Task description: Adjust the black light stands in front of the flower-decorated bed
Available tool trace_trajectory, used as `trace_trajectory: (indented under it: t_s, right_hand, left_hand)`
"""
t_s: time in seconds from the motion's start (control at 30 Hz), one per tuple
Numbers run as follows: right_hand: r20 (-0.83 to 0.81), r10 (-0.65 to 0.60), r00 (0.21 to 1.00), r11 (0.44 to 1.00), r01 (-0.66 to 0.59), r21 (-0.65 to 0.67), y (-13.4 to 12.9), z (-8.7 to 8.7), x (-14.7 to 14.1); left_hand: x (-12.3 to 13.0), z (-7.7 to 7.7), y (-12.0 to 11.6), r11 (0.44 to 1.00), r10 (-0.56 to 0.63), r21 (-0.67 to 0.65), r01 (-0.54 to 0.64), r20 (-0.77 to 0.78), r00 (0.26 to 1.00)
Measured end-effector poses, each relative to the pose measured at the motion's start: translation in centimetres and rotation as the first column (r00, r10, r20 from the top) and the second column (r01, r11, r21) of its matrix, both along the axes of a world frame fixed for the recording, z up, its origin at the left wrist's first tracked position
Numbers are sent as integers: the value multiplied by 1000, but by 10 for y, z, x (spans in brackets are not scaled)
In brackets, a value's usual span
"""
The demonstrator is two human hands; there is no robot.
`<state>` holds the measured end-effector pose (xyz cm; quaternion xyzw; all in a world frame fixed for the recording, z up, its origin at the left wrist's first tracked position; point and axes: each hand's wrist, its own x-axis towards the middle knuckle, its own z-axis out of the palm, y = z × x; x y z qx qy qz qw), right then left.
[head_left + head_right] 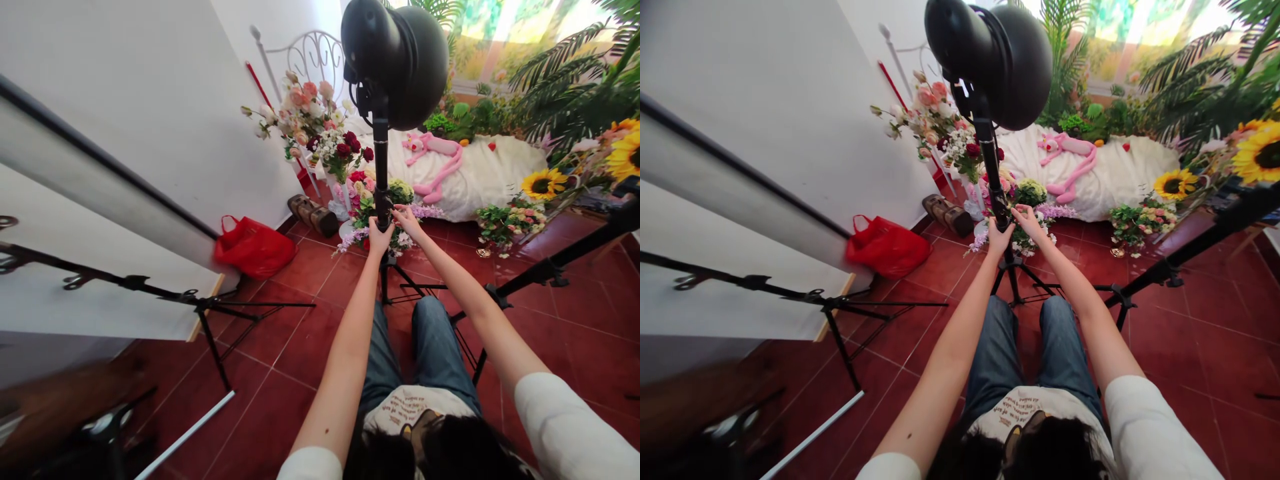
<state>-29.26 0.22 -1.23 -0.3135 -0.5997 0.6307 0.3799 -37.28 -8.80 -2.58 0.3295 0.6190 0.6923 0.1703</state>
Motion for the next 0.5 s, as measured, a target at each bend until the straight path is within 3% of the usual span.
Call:
trace_trajectory:
  t_s: [0.3, 0.5]
  right_hand:
    - [112, -183, 977, 983, 179, 39, -1, 20, -18]
    - [306, -118, 945, 992, 125, -4, 7, 29, -28]
  left_hand:
    - [0, -1, 1, 1000, 8, 8, -8, -7, 1000]
    - [1, -1, 1, 1000, 12, 10, -12, 2, 1000]
